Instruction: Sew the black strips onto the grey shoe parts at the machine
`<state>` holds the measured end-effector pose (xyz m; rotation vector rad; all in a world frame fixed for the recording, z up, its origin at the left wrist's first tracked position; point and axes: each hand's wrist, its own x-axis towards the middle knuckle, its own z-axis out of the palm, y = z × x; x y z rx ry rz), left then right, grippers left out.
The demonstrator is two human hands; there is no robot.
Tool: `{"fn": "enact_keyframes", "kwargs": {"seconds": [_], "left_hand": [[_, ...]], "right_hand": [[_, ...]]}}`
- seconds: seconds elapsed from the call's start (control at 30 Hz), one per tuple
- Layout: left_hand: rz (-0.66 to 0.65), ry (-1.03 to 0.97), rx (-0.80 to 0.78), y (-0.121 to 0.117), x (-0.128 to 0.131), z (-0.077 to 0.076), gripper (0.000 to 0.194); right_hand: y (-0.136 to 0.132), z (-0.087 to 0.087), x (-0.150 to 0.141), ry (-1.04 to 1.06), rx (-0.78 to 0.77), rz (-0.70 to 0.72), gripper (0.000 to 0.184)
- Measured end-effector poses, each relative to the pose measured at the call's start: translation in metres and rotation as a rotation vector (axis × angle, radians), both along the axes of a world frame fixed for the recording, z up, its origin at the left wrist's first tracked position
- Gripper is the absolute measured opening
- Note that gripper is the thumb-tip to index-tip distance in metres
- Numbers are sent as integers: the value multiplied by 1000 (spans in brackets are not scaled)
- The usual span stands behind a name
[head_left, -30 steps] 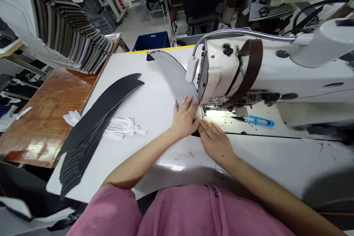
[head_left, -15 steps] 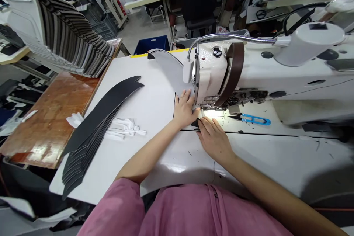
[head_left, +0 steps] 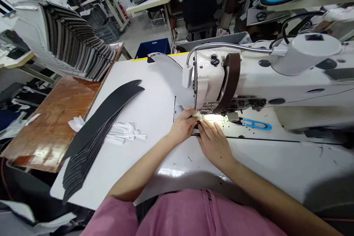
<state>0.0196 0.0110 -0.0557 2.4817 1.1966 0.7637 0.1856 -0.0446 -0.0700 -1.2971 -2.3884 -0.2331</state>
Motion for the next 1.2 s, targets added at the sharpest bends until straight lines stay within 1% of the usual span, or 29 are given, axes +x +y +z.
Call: {"fn": "enact_keyframes", "kwargs": {"seconds": [0.1,0.23,0.53,0.73,0.83,0.9,1.03,1.1,1.13,1.2], "left_hand": [[-16,-8,31,2,0,-5,25],[-21,-28,49,0,0,-5,26],[2,-46,5,0,1,-3,25],[17,-69,1,-2,2,-5,26],[22,-47,3,-2,2,-5,27],[38,3,18,-2,2,-3,27],[79,169,112,-2,4,1,26],[57,234,179,-2,3,1,24],[39,250,202,-2,3,-1,23],[7,261,219,-2,1,-5,22]], "right_hand": [[-7,1,-1,11,-6,10,32],[-13,1,-2,14,-22,21,32],[-7,-1,0,32,-11,45,31],[-6,0,1,29,6,67,31],[-6,2,2,31,5,73,30],[-5,2,3,44,-6,81,30],[-1,1,7,149,-73,103,26],[1,1,10,248,-132,100,21],[2,2,12,309,-168,85,19],[5,3,16,454,-258,8,16]]}}
